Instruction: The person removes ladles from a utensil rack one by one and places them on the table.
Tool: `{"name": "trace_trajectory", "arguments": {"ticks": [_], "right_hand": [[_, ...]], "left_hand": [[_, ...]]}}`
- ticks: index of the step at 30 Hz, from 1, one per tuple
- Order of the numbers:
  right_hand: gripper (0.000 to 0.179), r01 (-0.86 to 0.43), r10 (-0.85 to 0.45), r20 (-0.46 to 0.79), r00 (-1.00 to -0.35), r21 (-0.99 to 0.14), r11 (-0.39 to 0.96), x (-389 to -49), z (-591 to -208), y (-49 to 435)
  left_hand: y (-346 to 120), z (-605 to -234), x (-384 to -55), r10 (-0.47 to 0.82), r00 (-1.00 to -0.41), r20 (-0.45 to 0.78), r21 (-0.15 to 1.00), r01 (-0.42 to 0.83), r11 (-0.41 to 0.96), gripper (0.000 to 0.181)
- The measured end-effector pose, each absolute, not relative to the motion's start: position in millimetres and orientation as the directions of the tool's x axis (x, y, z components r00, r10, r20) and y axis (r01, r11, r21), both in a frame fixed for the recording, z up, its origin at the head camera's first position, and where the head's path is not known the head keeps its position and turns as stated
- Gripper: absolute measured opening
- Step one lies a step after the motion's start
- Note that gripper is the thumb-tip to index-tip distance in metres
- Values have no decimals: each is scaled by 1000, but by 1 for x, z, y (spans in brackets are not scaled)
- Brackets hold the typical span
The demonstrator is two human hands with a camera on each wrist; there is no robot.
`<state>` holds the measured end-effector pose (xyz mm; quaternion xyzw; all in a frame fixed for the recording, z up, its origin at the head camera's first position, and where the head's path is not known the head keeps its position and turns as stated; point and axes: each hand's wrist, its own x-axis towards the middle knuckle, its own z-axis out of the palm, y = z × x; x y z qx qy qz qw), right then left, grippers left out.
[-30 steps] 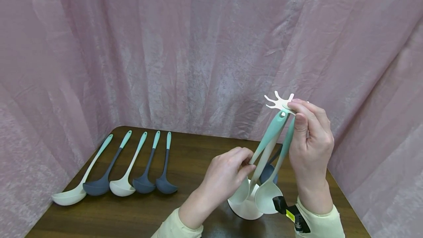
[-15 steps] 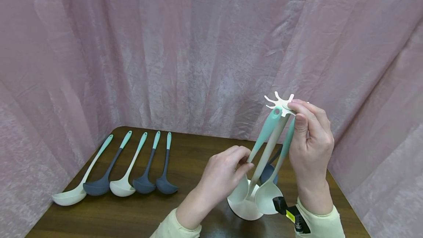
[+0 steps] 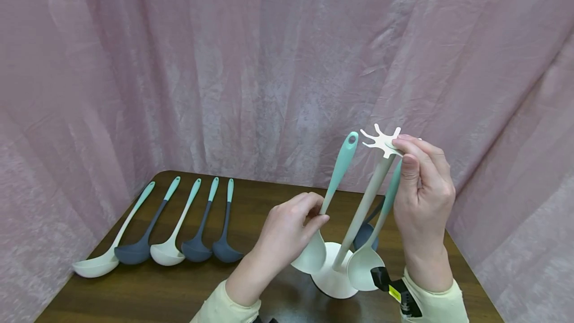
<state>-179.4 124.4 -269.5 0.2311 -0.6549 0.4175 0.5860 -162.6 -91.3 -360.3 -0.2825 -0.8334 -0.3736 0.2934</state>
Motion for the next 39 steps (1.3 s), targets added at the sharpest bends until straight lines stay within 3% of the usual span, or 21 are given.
{"name": "trace_trajectory", "arguments": {"ticks": [39], "right_hand": [[40,-794,193,957,-215,-286,536,-176,-269,123]], "left_hand": [[-155,-386,-194,121,-829,546,508,443,739,20]]}}
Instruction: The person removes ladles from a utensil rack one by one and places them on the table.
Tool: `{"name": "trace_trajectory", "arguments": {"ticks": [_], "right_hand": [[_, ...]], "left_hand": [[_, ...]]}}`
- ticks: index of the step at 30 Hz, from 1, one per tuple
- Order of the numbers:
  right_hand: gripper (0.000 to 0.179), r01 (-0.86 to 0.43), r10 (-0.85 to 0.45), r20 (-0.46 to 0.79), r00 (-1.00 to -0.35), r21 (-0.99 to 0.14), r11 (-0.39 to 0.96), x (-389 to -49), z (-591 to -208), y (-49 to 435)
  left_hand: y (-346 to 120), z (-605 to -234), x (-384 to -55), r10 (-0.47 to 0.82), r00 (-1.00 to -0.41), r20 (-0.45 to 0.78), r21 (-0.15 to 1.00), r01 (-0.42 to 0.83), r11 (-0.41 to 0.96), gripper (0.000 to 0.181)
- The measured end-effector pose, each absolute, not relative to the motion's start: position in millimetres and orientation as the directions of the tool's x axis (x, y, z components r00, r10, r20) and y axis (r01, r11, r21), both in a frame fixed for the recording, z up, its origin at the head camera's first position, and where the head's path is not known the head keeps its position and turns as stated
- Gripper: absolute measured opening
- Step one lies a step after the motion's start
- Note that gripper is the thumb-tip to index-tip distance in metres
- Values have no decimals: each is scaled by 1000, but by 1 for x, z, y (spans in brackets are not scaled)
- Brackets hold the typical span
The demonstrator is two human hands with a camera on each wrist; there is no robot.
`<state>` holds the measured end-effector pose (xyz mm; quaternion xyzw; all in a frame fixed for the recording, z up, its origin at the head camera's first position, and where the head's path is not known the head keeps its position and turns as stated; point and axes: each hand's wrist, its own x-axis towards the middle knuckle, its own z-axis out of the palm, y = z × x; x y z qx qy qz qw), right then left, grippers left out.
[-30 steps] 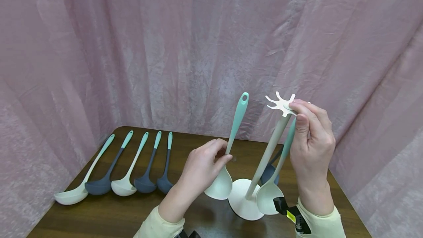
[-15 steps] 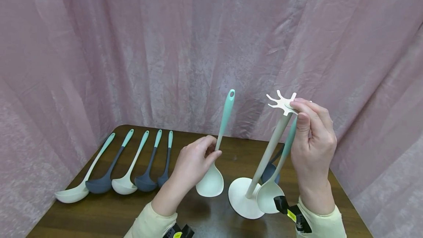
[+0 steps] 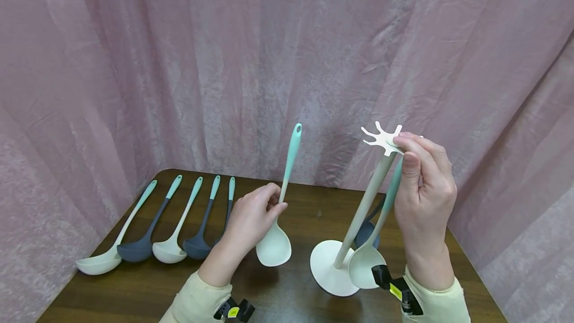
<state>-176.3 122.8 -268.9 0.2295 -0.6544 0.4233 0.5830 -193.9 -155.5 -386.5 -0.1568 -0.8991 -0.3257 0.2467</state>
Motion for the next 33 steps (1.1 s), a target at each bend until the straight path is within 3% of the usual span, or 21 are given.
{"name": "trace_trajectory", "arguments": {"ticks": [33], "right_hand": [[40,-790,193,957,-217,-288,541,-176,-272,125]], "left_hand": [[-182,-425,-226,34,-939,341,545,227,807,18]]}}
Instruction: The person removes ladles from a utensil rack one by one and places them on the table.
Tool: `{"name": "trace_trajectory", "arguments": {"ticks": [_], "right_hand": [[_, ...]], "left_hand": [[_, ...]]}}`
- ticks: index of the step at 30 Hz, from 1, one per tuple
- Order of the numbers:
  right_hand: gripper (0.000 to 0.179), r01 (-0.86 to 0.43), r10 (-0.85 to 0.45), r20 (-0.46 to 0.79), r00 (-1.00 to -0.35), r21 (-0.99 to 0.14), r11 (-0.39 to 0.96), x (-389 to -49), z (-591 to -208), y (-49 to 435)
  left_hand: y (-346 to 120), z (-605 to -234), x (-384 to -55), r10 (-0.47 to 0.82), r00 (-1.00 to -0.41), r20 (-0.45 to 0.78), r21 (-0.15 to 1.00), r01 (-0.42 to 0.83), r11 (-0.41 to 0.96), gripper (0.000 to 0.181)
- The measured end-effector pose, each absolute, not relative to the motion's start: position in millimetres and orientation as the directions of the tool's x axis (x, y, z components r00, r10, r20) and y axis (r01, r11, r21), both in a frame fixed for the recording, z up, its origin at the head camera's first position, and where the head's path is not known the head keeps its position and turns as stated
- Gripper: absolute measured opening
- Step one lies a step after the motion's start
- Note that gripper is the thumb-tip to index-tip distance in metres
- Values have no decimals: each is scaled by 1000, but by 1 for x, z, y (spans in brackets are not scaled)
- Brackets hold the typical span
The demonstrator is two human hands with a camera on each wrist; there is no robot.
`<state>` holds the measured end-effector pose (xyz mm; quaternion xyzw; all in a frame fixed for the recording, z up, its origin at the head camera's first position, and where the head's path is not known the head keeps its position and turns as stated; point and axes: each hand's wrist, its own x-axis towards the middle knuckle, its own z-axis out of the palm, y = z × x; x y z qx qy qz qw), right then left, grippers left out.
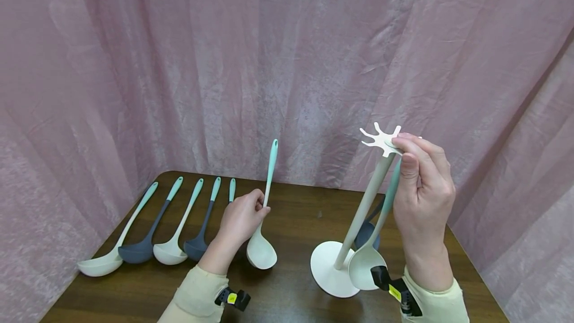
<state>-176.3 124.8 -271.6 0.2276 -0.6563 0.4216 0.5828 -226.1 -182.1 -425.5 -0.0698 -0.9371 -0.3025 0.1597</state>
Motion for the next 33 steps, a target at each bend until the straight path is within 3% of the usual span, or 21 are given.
{"name": "trace_trajectory", "arguments": {"ticks": [11,33], "right_hand": [[40,-793,192,956,-220,-290,536,-176,-271,125],[41,-798,196,955,-222,-293,527,-175,-271,124]], "left_hand": [[-191,-442,-235,22,-963,270,583,181,792,18],[-195,-453,-243,-3,-981,196,542,106,834,17]]}}
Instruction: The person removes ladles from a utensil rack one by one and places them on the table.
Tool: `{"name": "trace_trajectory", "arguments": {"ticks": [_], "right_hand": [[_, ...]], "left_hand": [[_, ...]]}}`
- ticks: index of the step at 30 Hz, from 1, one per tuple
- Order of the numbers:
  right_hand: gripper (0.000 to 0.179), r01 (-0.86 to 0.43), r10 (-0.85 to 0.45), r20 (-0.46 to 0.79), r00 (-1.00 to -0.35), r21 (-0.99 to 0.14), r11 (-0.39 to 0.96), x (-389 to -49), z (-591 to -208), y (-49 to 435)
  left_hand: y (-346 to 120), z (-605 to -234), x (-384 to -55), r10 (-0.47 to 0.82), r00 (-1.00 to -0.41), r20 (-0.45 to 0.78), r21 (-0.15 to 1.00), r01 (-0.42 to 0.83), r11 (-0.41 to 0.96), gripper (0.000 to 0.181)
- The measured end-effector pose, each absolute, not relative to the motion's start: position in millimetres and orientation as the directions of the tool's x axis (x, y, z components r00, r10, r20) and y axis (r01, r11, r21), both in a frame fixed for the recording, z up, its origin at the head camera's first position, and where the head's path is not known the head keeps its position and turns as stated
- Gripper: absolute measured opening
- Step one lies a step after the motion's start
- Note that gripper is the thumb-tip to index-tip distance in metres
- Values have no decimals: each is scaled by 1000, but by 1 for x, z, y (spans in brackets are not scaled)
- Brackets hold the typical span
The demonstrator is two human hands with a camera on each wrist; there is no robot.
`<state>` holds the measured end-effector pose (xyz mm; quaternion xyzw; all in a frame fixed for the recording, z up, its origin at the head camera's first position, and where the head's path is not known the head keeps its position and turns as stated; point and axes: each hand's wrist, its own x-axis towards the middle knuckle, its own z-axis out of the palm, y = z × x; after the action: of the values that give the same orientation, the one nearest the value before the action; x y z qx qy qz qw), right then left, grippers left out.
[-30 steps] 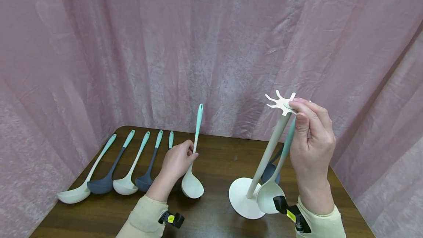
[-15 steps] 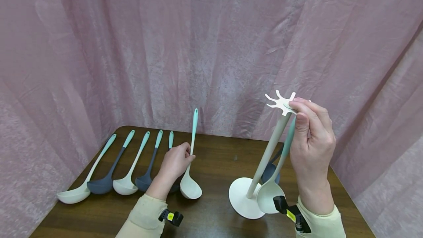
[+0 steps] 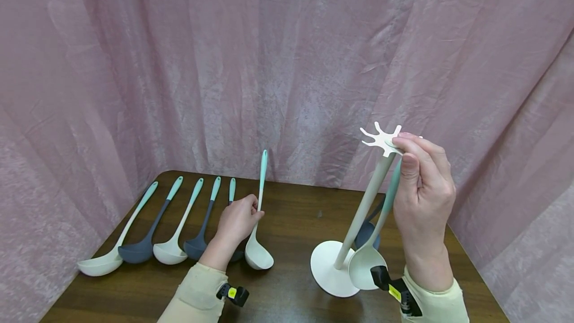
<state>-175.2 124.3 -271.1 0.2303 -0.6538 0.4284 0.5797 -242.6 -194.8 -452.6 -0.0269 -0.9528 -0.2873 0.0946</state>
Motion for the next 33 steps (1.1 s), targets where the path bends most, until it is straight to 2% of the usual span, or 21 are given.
{"name": "trace_trajectory", "arguments": {"ticks": [10,33], "right_hand": [[41,-796,192,955,-224,-293,529,-175,-271,124],[41,-787,186,954,-234,-299,540,-174,-271,124]], "left_hand": [[-195,-455,-246,-27,-991,134,492,43,870,17],[-199,-465,-250,-23,-994,102,425,23,905,17]]}}
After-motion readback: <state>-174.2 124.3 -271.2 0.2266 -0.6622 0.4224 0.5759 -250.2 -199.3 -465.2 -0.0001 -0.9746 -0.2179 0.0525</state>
